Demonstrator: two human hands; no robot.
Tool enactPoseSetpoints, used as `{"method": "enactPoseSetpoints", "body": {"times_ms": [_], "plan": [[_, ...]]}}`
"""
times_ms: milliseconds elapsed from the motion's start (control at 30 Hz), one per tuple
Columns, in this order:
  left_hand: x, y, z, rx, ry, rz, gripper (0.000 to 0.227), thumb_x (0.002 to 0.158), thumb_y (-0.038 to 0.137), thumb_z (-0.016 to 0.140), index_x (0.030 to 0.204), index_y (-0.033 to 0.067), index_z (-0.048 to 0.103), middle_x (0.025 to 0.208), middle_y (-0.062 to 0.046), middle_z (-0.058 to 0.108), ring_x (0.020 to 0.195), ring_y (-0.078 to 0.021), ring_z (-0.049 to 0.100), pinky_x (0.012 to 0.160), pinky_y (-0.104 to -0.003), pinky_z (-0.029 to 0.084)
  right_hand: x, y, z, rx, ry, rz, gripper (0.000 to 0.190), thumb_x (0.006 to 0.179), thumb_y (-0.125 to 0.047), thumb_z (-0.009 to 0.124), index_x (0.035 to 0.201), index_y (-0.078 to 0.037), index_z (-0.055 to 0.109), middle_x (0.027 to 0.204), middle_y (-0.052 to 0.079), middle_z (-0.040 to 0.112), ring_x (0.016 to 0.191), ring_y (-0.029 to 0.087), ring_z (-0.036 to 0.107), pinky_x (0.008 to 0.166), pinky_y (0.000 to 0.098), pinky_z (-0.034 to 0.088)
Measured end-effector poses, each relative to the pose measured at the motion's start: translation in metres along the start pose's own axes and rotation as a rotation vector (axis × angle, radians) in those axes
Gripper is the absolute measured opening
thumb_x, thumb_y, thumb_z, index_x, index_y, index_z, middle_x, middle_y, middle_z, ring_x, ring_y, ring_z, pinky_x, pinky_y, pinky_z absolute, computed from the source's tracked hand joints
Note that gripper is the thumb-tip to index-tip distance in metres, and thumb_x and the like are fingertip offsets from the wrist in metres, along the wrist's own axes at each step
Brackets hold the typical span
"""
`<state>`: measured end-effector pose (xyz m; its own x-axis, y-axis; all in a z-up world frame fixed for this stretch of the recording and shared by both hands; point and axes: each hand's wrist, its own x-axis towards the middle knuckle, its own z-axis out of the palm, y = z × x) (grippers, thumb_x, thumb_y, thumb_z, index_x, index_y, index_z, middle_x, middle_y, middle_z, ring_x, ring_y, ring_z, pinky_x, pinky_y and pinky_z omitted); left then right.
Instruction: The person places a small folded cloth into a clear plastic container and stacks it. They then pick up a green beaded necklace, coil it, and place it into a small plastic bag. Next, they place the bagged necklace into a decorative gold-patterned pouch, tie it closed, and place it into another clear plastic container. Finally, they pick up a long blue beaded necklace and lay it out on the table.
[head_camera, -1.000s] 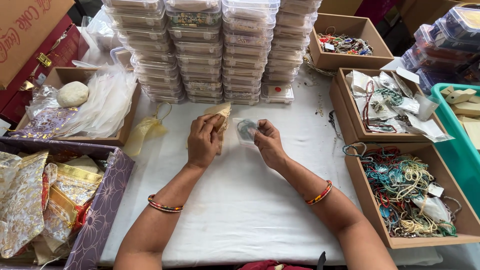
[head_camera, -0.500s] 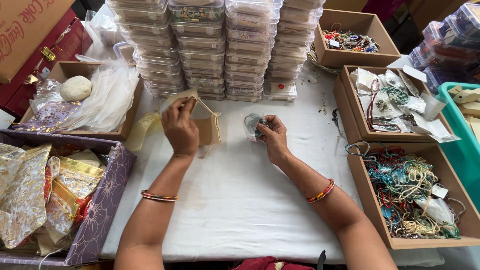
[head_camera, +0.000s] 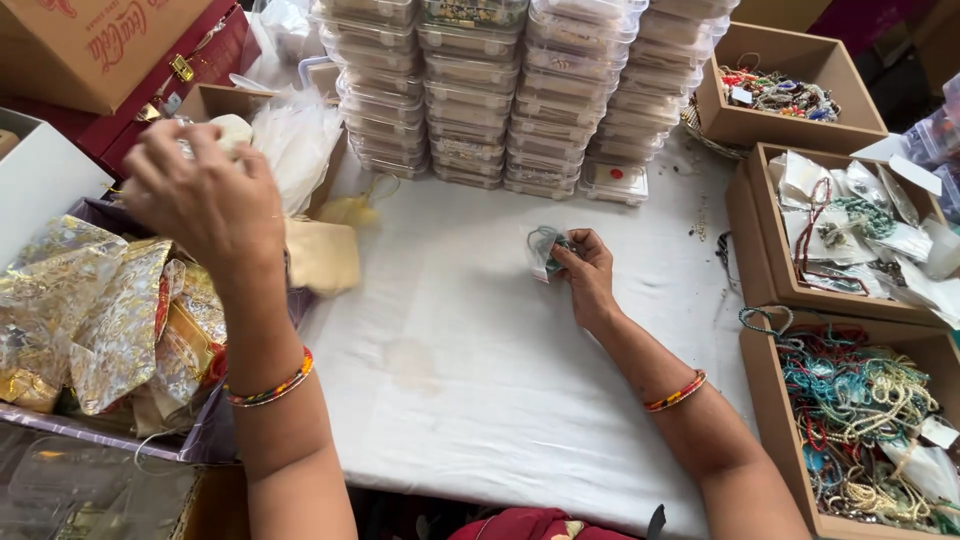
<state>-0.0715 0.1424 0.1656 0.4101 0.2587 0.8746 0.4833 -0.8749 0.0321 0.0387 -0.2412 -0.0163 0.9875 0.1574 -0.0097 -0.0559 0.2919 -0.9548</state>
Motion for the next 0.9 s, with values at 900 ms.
{"method": "enactPoseSetpoints", "body": {"times_ms": [900], "plan": [[-0.016,-0.06,-0.035,0.142,0.055,-0.151,0.061,0.085,0.008,0.081,0.143,0.0145,0.061,0.144,-0.007,0.055,0.135,-0.0271,0.054,0.111,-0.046,0.045,-0.004,-0.004,0.002,-0.108,-0.036,-0.022,0.015,0.094,-0.008,0.072,0.104,-0.009,0.06,0.092,0.001,0.068,0.079,0.008,0.064,0.066,0.0266,0.052]]}}
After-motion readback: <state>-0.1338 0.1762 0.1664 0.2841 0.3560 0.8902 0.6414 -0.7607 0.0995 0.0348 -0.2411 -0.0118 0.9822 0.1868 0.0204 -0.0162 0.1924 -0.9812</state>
